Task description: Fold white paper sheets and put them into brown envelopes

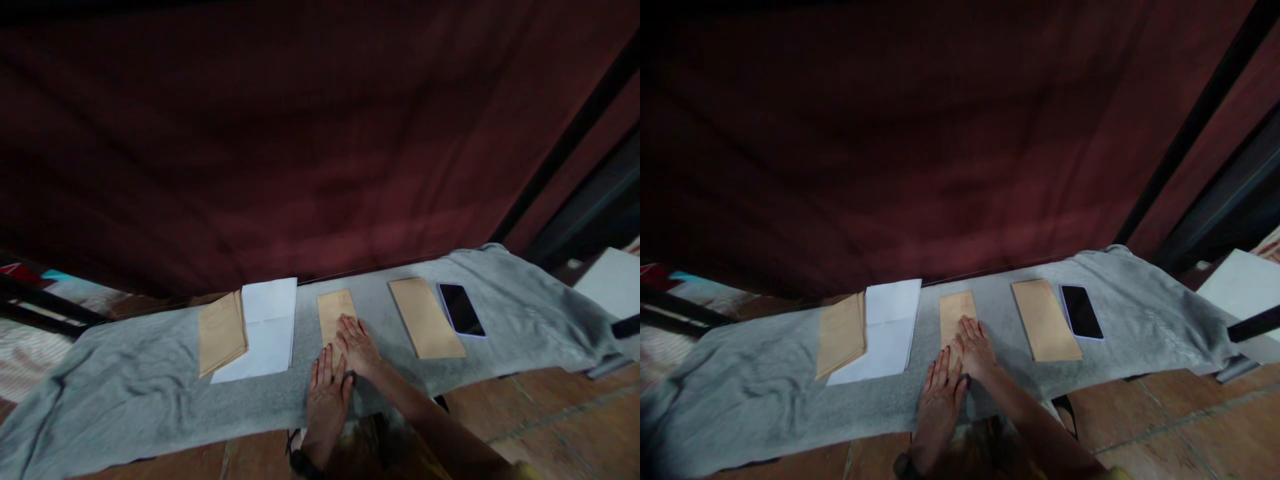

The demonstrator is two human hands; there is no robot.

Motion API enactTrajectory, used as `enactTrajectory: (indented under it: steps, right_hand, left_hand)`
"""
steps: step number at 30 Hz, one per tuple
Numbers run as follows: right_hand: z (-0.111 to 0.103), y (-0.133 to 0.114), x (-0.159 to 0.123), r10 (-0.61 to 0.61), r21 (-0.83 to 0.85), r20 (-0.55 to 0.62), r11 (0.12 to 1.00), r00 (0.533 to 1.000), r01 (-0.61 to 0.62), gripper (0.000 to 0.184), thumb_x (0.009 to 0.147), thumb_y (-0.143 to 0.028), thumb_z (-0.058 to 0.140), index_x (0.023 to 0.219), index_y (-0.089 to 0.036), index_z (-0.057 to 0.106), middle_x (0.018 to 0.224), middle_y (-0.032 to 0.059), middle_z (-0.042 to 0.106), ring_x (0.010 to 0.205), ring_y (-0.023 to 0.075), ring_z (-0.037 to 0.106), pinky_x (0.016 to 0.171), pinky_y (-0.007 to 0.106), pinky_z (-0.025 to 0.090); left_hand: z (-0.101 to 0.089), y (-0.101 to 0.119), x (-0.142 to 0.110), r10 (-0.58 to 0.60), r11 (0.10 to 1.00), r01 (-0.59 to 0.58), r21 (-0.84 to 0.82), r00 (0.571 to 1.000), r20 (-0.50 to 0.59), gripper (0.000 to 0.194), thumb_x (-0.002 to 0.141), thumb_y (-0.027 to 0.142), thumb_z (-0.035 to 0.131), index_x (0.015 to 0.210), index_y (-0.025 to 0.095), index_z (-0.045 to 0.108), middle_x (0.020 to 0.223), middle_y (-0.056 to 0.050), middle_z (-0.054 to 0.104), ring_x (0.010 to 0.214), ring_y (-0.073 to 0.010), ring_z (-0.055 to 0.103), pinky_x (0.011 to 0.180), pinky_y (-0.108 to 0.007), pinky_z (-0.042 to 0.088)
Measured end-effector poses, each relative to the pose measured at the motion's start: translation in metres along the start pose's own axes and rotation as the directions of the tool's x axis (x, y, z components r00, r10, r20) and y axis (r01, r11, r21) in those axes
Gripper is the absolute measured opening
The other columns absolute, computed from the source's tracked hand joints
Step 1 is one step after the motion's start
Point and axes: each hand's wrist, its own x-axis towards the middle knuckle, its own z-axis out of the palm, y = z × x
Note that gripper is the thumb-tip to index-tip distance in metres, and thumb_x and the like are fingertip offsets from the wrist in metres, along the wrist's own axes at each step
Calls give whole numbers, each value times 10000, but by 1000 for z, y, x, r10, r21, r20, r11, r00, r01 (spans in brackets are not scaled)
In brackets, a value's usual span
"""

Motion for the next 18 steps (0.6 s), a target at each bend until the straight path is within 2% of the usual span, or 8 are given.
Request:
enactTrajectory:
  steps: [5,12,15,18]
  right_hand:
    - [10,15,16,35,-35,-59,999,998,-37,529,1046,-341,350,1541,-157,380,1568,116,426,1456,221,385,1213,452,250]
    - [3,35,29,115,-50,-51,992,992,-118,523,1047,-337,297,1509,-134,433,1542,123,458,1417,243,442,1194,469,271]
    - [1,37,29,132,-54,-84,989,988,-137,521,1045,-336,302,1497,-126,453,1508,143,499,1403,261,461,1176,487,299]
    - [-4,31,16,155,-77,-108,983,982,-164,510,1045,-319,301,1461,-101,499,1477,168,533,1376,275,492,1147,490,344]
  left_hand:
    - [-2,1,1,-10,1000,10,8,1000,-10,604,981,302,484,1564,286,328,1610,-99,372,1460,-279,392,1129,-485,443]
    - [-3,2,2,-18,1000,18,-5,999,-34,593,987,290,457,1565,280,324,1609,-95,379,1468,-265,380,1131,-490,443]
    - [-3,2,2,-9,1000,10,5,999,-36,597,982,294,468,1563,262,333,1609,-108,376,1472,-273,371,1129,-481,446]
    - [-1,2,2,-8,1000,9,19,999,-39,599,980,287,464,1564,263,330,1601,-108,391,1465,-270,384,1123,-477,449]
